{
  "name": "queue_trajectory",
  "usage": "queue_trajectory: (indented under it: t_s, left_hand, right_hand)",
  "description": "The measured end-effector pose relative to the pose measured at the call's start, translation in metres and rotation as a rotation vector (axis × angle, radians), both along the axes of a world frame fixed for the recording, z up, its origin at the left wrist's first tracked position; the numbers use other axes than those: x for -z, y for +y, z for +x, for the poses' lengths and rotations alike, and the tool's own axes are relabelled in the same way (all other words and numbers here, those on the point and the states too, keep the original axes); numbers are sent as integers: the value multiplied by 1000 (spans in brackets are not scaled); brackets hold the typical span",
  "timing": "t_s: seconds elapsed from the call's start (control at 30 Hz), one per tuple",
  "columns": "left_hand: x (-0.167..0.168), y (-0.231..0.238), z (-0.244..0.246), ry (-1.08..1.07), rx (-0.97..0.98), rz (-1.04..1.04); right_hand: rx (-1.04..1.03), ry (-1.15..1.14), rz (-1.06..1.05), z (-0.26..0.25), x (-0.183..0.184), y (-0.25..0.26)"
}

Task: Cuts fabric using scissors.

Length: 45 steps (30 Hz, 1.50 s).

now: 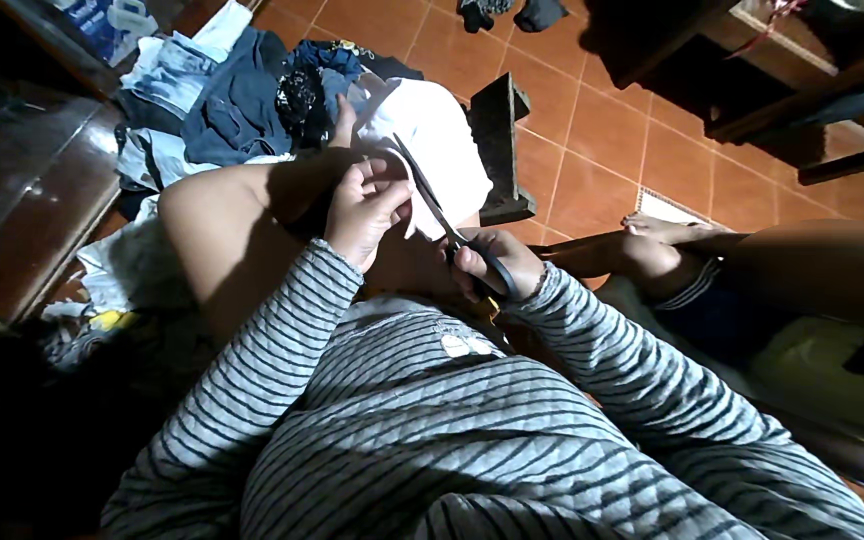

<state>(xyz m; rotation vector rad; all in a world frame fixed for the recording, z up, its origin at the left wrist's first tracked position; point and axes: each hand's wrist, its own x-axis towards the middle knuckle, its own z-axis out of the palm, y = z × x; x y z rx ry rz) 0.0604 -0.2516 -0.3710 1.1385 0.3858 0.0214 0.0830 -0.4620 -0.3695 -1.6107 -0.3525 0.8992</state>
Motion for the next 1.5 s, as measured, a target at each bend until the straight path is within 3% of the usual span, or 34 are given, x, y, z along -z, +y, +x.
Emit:
queue_trajectory:
  t_s: [0.13,0.3,0.5,0.8,1.37,1.5]
  left_hand:
    - [-5,4,13,7,-143,-88]
    - [-6,7,25,65,-179,-164]
    - [-5,6,16,-13,-267,-79]
    - [-11,14,4,-45,-217,-92]
    - [-8,19,-12,-18,-123,-14]
    - [-12,70,-38,-215,-138,132]
  right_hand:
    - [41,-65,-40,-2,-4,2]
    - [35,-114,-79,0,-4,2]
    - [-82,-98,-50,19,-11,1]
    - [-291,-99,4,54,-19,8]
    - [-382,-89,-79,74,-33,27]
    - [-386,-126,73,71,-30,14]
